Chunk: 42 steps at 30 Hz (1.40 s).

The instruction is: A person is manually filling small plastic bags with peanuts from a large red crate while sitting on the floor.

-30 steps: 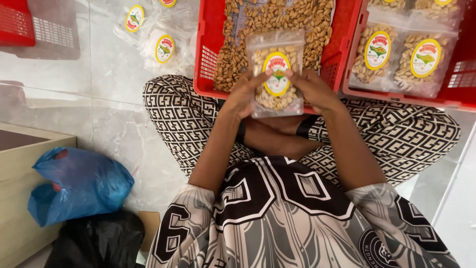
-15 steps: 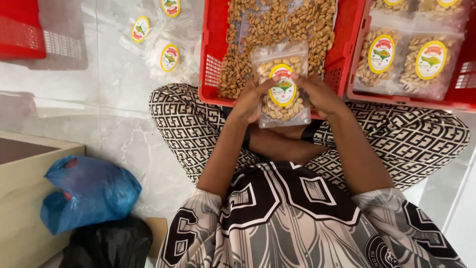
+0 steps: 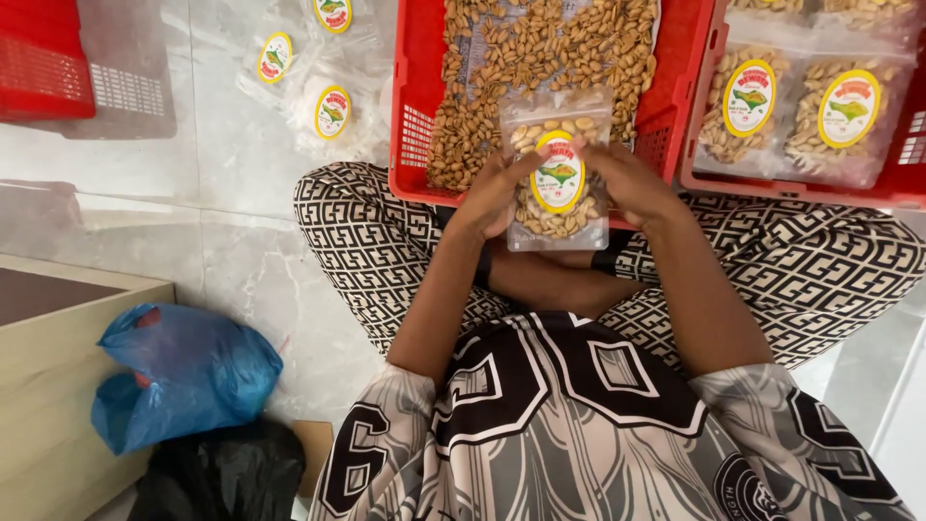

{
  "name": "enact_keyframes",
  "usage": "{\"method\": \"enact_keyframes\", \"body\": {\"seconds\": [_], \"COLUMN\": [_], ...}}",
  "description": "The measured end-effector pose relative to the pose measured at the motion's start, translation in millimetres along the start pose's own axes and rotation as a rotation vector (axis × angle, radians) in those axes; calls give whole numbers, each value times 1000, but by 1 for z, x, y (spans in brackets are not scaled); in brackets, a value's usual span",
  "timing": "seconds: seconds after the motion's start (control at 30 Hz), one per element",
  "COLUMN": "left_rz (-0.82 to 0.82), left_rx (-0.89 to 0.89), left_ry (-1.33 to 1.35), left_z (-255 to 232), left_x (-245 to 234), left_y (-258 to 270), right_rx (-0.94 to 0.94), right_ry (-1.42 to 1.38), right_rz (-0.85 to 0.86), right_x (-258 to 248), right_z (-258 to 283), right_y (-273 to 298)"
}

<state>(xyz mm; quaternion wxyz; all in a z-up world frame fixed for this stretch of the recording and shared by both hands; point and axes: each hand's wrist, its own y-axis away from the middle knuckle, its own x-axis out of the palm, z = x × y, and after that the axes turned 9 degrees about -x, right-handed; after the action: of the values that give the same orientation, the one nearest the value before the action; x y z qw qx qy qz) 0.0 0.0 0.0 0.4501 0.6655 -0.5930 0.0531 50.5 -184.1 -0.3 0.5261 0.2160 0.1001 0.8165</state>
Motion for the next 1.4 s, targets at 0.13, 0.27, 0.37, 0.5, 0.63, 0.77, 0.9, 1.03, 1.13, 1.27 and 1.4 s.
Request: {"method": "enact_keyframes", "body": {"seconds": [0.13,0.27,0.37,0.5,0.63,0.77,0.9,1.03,1.13,1.27,1.4], "left_rz": [27,15,75,196,252,239,281,398,446,364,185], "left_rx": [-1,-107,-153,-255,-242,-208,-83,-53,-86,-142,-133], "left_ry": [-17,41,98,209,213,183,54,11,49,171,191], "left_z": [2,5,1,-17,-10,0,18,20,12,25,9], "left_x": [-4,-23,-21,-15,-38,-45,-62,-63,-59,-74,-55], "left_y": [-4,-16,-14,-5,-16,-24,-31,-26,-18,-31,-31], "right_rx": [-36,-31,-37,-118,-163,-183,-179,-61,-37,-122,-227], "right_ry": [-61,-37,32,192,118,79,113,39,34,61,-38], "right_rz": [-12,-40,-29,148,247,287,187,21,-8,130,278], "right_x": [9,13,5,31,14,7,26,23,25,19,-7], "right_z": [-8,-1,4,42,15,6,37,28,29,25,-19], "right_y": [-9,-9,-4,6,-1,-3,13,6,8,9,-10]}}
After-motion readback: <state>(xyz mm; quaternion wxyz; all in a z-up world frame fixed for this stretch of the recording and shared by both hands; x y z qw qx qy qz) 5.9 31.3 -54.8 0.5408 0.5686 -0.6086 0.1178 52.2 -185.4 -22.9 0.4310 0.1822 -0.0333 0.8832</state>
